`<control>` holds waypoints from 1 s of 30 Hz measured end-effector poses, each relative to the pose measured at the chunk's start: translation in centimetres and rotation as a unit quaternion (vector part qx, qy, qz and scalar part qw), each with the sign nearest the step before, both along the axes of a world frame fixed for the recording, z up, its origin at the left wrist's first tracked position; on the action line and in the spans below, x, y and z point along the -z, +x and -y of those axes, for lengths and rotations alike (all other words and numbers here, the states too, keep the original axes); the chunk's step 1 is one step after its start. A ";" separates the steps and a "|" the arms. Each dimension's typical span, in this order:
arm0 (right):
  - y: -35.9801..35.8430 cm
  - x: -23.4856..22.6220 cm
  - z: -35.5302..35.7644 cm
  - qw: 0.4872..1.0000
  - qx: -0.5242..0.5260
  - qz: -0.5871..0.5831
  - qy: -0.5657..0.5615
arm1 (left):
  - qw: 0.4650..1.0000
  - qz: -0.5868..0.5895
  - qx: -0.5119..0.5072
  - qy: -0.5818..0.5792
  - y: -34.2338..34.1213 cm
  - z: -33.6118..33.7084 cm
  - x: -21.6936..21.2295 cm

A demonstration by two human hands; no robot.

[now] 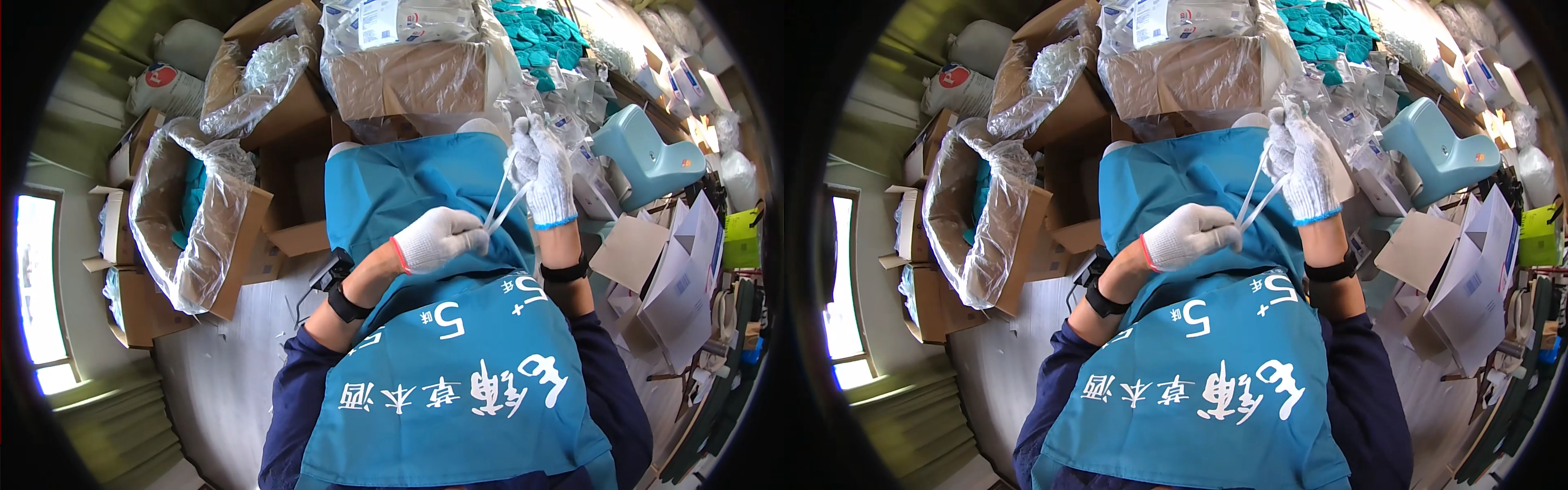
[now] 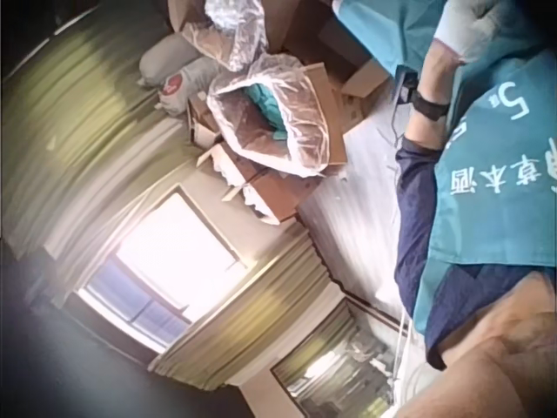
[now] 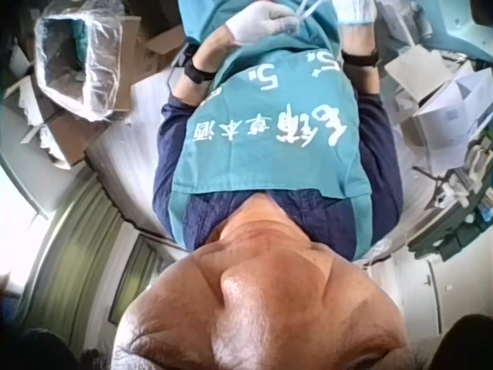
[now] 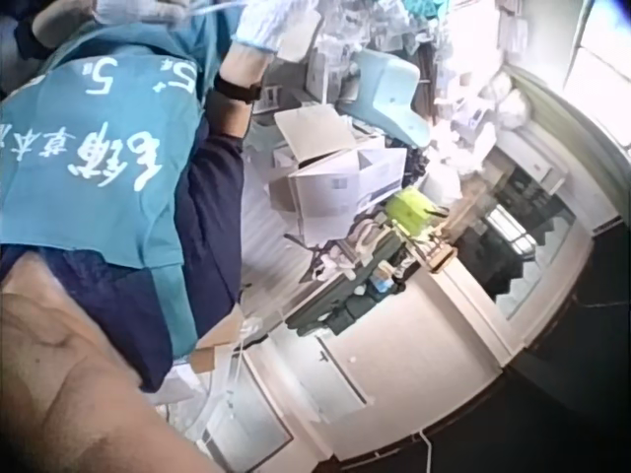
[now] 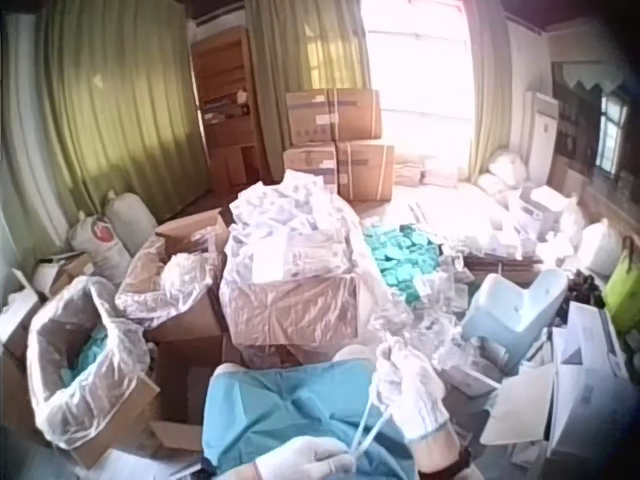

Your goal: The person unpacks teal surgical masks from a cardboard box and places them into a large teal tote bag. They repeatedly open the box, remove a mask, and transfer it to the bag, continuing this process throughout the clip.

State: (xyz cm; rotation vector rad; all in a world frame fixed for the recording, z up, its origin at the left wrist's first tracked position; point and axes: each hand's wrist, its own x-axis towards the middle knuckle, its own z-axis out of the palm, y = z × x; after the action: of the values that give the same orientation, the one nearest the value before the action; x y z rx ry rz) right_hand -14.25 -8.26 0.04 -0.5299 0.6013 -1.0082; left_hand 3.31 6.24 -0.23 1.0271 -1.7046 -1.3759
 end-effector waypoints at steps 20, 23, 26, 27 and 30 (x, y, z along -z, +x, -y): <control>4.3 1.2 -7.1 0.808 -0.261 -0.320 -0.421 | 0.980 0.088 -0.111 0.140 3.5 -0.7 0.4; 3.7 0.9 -8.2 0.813 -0.409 -0.337 -0.241 | 0.983 0.120 -0.104 0.091 4.4 -1.8 -0.6; 3.1 0.2 -8.5 0.837 -0.432 -0.296 -0.161 | 0.979 0.148 -0.081 0.113 4.3 -3.1 -1.7; 2.9 -0.1 -8.8 0.854 -0.434 -0.280 -0.058 | 0.983 0.114 -0.074 0.122 4.3 -3.3 -2.3; 1.9 -0.3 -9.6 0.857 -0.465 -0.200 0.102 | 0.985 0.055 -0.034 0.157 4.7 -4.1 -3.0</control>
State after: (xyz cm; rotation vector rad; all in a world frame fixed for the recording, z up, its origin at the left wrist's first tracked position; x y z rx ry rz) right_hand -12.31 1.31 0.37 -0.7411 0.6962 0.0983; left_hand 8.02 10.30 2.79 1.3448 -1.5440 -1.6032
